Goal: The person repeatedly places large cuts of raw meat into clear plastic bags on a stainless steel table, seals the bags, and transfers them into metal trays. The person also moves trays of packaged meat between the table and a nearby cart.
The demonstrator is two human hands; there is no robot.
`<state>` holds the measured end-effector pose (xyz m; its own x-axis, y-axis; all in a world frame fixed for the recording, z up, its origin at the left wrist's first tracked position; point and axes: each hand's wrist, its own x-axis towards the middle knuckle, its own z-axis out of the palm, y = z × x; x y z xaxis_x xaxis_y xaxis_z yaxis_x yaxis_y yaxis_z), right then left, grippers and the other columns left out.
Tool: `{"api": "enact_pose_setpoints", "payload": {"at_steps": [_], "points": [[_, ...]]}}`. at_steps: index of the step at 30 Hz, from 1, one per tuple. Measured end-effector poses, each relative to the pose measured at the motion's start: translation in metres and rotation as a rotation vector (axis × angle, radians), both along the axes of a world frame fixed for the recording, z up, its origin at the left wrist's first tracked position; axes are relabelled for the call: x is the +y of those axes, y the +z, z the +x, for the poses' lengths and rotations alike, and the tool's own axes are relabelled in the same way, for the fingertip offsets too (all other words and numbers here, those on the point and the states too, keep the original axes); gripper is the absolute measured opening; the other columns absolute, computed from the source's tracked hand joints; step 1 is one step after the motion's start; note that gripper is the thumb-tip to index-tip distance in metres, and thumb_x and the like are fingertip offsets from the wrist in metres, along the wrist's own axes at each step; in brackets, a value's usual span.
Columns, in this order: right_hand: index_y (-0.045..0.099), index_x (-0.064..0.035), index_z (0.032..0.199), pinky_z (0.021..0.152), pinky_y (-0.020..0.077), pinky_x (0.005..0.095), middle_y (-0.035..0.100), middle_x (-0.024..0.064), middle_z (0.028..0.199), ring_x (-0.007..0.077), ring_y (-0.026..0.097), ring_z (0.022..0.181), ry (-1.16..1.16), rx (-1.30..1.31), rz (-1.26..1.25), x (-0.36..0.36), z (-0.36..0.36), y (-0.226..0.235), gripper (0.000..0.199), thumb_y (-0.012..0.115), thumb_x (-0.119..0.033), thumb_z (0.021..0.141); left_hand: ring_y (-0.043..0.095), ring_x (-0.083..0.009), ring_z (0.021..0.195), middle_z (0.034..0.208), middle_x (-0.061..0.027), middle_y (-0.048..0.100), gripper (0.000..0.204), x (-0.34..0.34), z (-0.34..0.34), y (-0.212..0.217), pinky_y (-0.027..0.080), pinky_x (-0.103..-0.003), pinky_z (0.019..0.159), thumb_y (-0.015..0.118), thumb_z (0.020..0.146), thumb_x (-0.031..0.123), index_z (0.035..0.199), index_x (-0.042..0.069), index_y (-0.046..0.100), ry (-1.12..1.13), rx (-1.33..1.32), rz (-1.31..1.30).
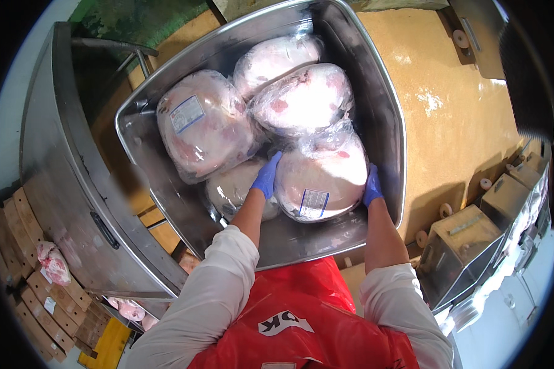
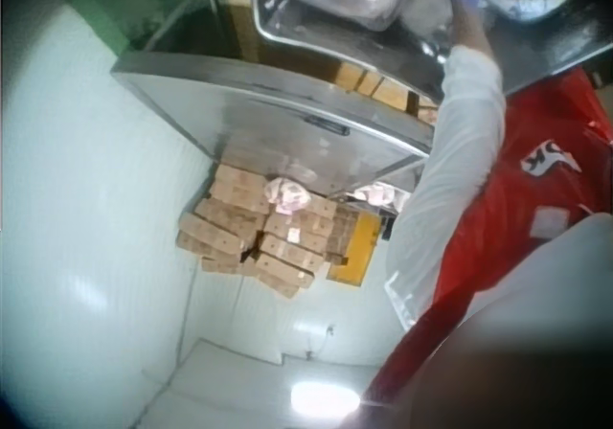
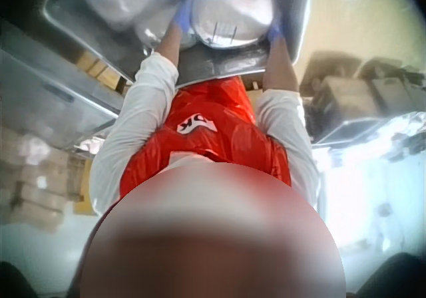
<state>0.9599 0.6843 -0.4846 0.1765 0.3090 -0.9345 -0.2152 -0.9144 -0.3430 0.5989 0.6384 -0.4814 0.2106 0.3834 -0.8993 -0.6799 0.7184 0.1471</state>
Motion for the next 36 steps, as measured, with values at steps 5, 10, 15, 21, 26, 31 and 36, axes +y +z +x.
{"api": "enact_pose_setpoints", "payload": {"at_steps": [5,10,15,21,26,31,36], "points": [[0.06,-0.0083,0.133,0.104,0.0428,0.0367,0.064,0.008,0.131,0.024,0.057,0.119,-0.014,0.302,0.121,0.016,-0.033,0.042,0.06,0.042,-0.054,0.1,0.062,-0.0228,0.114,0.126,-0.0082,0.066,0.053,-0.022,-0.013,0.035,0.048,-0.039,0.103,0.05,0.101,0.048,0.131,0.006,0.061,0.082,0.033,-0.071],[0.059,-0.0034,0.134,0.105,0.042,0.0338,0.061,0.0078,0.133,0.0191,0.055,0.122,0.182,0.214,0.191,0.009,-0.063,0.096,0.062,0.049,-0.053,0.099,0.065,-0.0222,0.104,0.116,-0.0085,0.068,0.045,-0.061,-0.023,0.108,0.051,-0.036,0.096,0.05,0.1,0.041,0.123,0.005,0.064,0.253,0.076,0.038],[0.053,0.0,0.138,0.105,0.0426,0.0322,0.06,0.0068,0.133,0.0175,0.057,0.119,0.364,0.318,0.373,0.003,-0.118,0.178,0.057,0.041,-0.045,0.105,0.064,-0.02,0.106,0.116,-0.0076,0.068,0.04,-0.1,-0.058,0.19,0.049,-0.034,0.098,0.05,0.1,0.037,0.121,0.006,0.064,0.423,0.169,0.191],[0.054,-0.0013,0.136,0.103,0.043,0.0345,0.059,0.0071,0.13,0.0183,0.055,0.117,0.693,0.212,0.615,-0.013,-0.192,0.323,0.054,0.037,-0.044,0.107,0.061,-0.0191,0.113,0.121,-0.0076,0.067,0.043,-0.153,-0.116,0.311,0.047,-0.035,0.103,0.051,0.1,0.039,0.128,0.008,0.062,0.582,0.142,0.211],[0.056,-0.0004,0.13,0.099,0.0441,0.0353,0.058,0.0085,0.125,0.0187,0.055,0.112,1.183,-0.056,1.121,-0.056,-0.267,0.425,0.042,0.039,-0.031,0.106,0.059,-0.0216,0.119,0.13,-0.011,0.063,0.043,-0.218,-0.196,0.402,0.044,-0.037,0.108,0.05,0.101,0.031,0.134,0.005,0.057,0.74,0.085,0.38],[0.052,-0.001,0.123,0.1,0.0415,0.0344,0.054,0.0102,0.122,0.0189,0.051,0.113,0.703,0.315,1.059,-0.148,-0.388,0.502,0.043,0.048,-0.038,0.101,0.06,-0.0218,0.118,0.129,-0.0109,0.064,0.044,-0.315,-0.297,0.429,0.044,-0.036,0.108,0.05,0.102,0.034,0.134,0.004,0.057,0.893,0.263,0.634],[0.05,0.0034,0.123,0.103,0.0374,0.0377,0.052,0.0124,0.118,0.0222,0.048,0.114,0.765,0.325,1.353,-0.239,-0.507,0.477,0.052,0.048,-0.041,0.096,0.061,-0.0226,0.115,0.126,-0.0105,0.065,0.04,-0.42,-0.393,0.467,0.047,-0.037,0.105,0.052,0.102,0.032,0.13,0.004,0.06,1.043,0.419,0.651]]}}
